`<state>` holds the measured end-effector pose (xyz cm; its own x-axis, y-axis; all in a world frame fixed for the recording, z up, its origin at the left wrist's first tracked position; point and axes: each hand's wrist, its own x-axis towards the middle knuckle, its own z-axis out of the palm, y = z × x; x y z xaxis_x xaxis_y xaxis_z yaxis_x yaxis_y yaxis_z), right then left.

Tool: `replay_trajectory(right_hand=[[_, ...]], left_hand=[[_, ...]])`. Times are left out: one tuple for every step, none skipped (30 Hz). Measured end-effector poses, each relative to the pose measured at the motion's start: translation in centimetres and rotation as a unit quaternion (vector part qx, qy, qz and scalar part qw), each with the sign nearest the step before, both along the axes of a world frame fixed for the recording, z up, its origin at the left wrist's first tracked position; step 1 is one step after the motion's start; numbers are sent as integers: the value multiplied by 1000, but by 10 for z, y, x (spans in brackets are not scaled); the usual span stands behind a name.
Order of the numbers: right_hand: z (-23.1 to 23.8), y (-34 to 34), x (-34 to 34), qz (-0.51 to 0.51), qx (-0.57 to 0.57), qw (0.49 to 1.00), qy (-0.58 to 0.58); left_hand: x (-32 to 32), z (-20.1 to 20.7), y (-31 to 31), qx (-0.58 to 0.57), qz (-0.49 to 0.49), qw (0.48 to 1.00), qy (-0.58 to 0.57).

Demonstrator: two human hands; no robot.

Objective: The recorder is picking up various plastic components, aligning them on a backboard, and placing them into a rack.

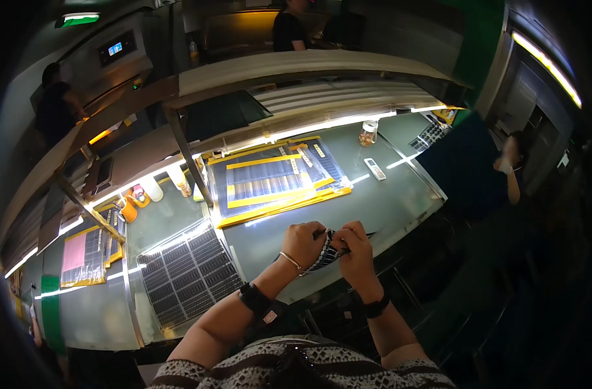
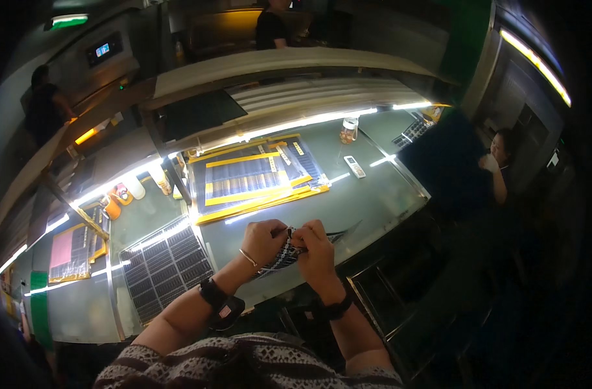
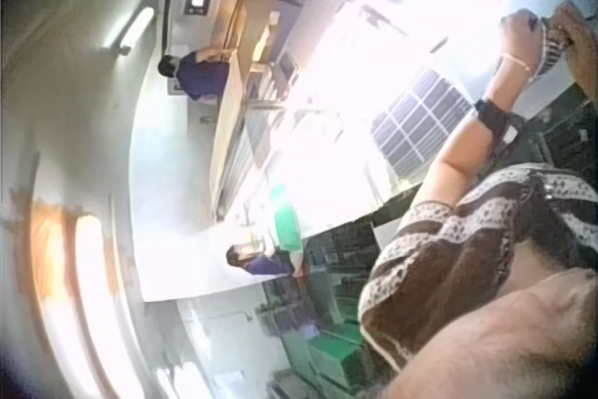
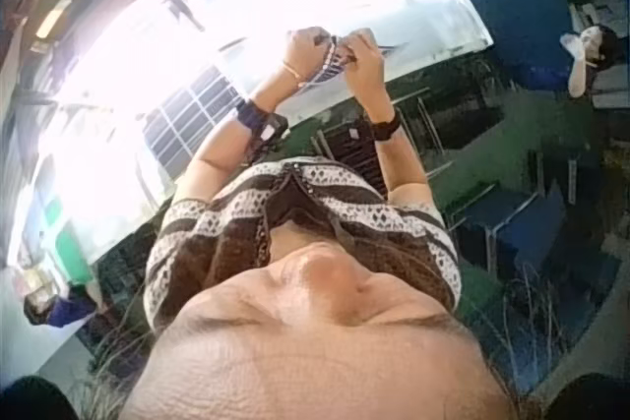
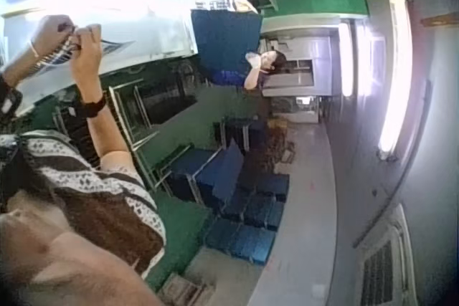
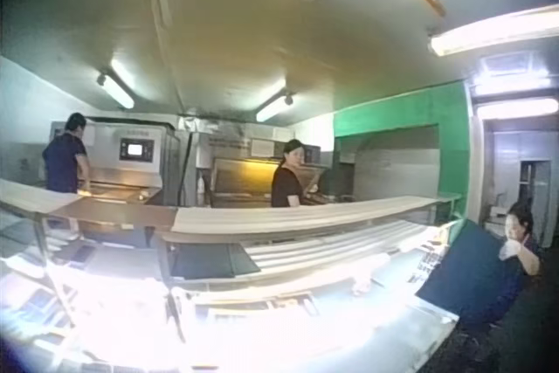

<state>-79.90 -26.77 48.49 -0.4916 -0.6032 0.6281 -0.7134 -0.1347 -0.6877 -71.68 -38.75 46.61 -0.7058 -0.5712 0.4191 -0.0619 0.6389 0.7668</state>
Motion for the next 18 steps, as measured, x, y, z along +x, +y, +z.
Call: replay_trajectory(right_hand=[[1,3,-2,6,11,1000,8],[-1,6,-9,3,10,1000,9],[-4,10,-21,17,38,999,-35],[-4,9,-26,38,66,994,-80],[-4,3,-27,35,17,994,-103],[-1,1,-26,36,14,994,-103],[7,1,-24,27,37,998,-49],[11,-2,-23,17,60,998,6],[11,-7,-24,15,25,996,83],[9,-7,-27,12,22,996,85],[6,-7,-30,-5,-1,989,148],[3,-8,-33,-21,-24,977,210],[1,-9,-32,-24,-26,977,212],[-1,-11,-28,-39,-45,986,157],[-1,-14,-26,-54,-63,991,101],[-2,-19,-25,-54,-65,991,101],[-3,-24,-24,-50,-97,993,34],[-4,-27,-25,-46,-128,990,-32]], left_hand=[[-1,5,1,11,-17,1000,-23],[-2,9,2,22,-34,998,-47],[-4,13,1,20,-37,998,-46],[-2,17,-2,53,-67,995,-51],[-1,20,-4,86,-96,990,-56],[2,20,-7,82,-95,990,-56],[5,17,-10,72,-100,988,-89],[6,16,-12,62,-105,985,-123],[8,16,-13,70,-104,985,-117],[6,19,-10,67,-107,985,-115],[6,23,-6,76,-104,984,-120],[5,26,-2,85,-101,983,-125],[4,27,3,97,-104,985,-98],[2,23,7,94,-106,985,-96],[-1,15,10,62,-76,993,-72],[-2,11,13,29,-44,997,-49],[-3,9,14,15,-40,998,-36],[-4,8,15,14,-41,998,-36]])
